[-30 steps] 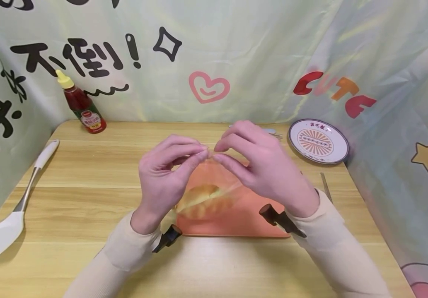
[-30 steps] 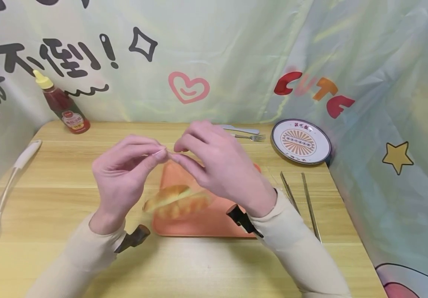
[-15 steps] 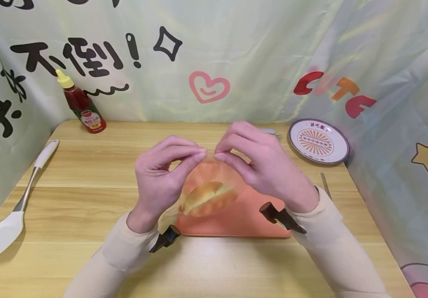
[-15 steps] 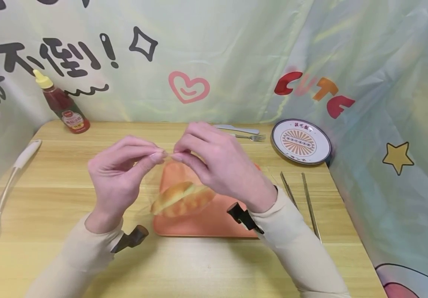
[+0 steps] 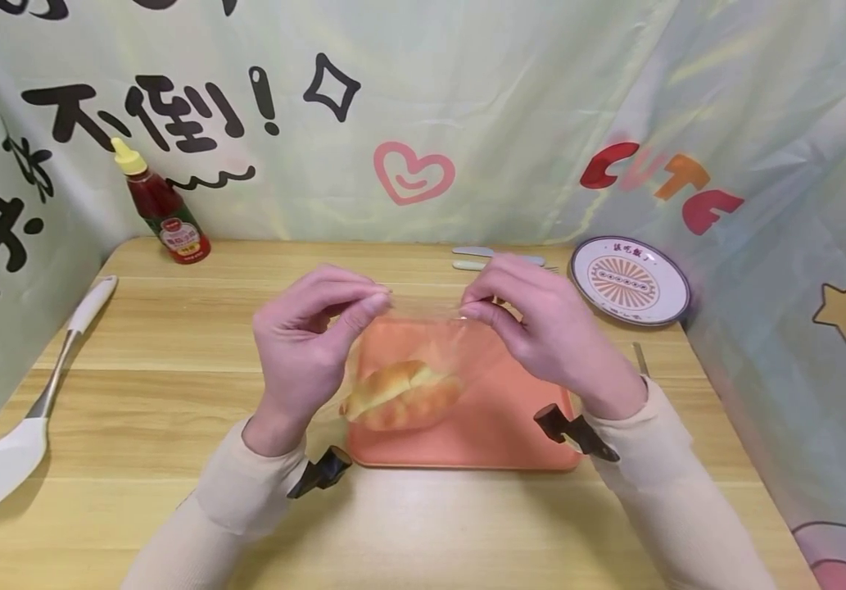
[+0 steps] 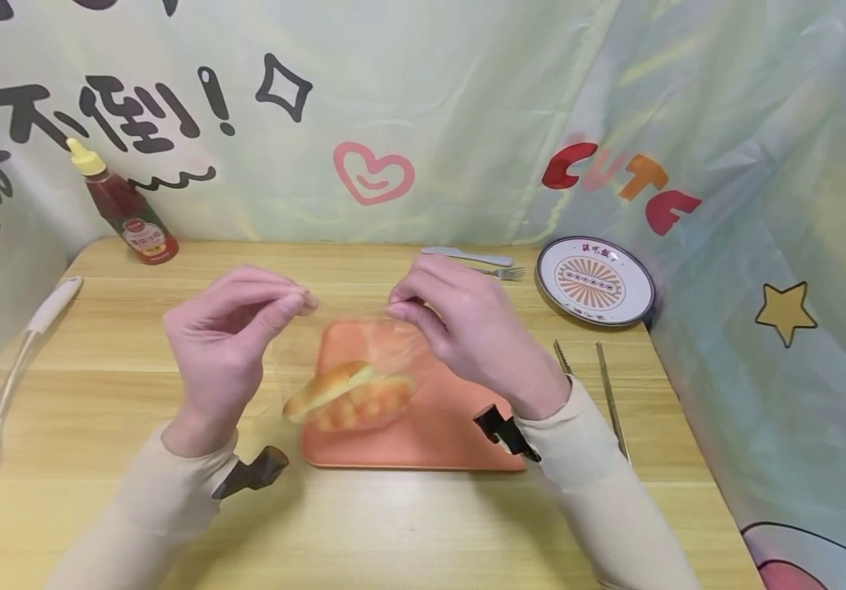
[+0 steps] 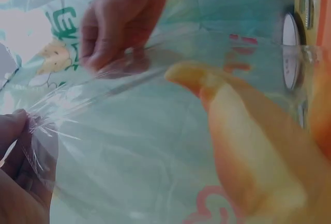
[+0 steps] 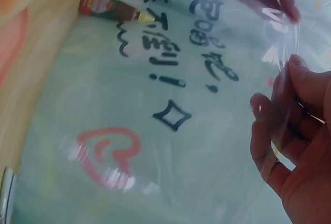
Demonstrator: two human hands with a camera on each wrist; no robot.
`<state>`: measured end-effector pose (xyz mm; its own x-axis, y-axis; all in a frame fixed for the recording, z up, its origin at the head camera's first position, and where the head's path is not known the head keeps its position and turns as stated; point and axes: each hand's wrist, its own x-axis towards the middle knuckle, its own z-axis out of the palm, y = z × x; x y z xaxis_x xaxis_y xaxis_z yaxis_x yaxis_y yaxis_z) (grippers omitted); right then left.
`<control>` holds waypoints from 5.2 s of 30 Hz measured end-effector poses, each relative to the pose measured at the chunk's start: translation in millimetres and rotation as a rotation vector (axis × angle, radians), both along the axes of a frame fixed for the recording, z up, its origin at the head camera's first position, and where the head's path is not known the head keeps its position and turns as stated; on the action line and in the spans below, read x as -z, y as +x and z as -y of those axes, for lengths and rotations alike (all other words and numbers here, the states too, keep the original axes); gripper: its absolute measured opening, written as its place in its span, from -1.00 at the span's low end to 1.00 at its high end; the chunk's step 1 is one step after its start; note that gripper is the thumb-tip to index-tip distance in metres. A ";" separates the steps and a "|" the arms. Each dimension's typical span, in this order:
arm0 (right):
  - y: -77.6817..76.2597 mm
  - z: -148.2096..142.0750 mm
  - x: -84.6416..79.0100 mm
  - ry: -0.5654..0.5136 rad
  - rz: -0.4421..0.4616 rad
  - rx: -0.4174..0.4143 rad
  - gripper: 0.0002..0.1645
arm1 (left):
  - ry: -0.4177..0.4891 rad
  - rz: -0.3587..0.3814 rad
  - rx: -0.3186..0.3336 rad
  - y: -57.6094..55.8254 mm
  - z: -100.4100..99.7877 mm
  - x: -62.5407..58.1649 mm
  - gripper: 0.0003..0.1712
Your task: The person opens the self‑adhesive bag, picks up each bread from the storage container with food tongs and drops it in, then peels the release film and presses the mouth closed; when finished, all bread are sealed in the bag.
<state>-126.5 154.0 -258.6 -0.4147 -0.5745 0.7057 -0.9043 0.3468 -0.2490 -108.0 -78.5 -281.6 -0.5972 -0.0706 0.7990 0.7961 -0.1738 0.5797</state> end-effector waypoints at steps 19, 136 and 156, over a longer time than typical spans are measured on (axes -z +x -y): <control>0.1 -27.3 17.6 0.103 0.013 0.084 -0.66 | 0.050 0.093 0.058 -3.3 5.7 5.4 -0.85; -102.1 157.7 109.9 -0.201 1.138 0.103 -0.75 | -0.507 0.910 -0.243 -83.9 225.5 69.2 -0.63; -119.0 140.2 137.7 -0.012 1.099 0.266 -0.57 | -0.839 1.138 -0.012 -113.7 234.7 98.2 -0.20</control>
<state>-245.4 13.8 -396.3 -0.9218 -0.3711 -0.1123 -0.0906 0.4879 -0.8682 -221.7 -313.3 -379.8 -0.9371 0.1689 -0.3055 -0.1706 0.5419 0.8230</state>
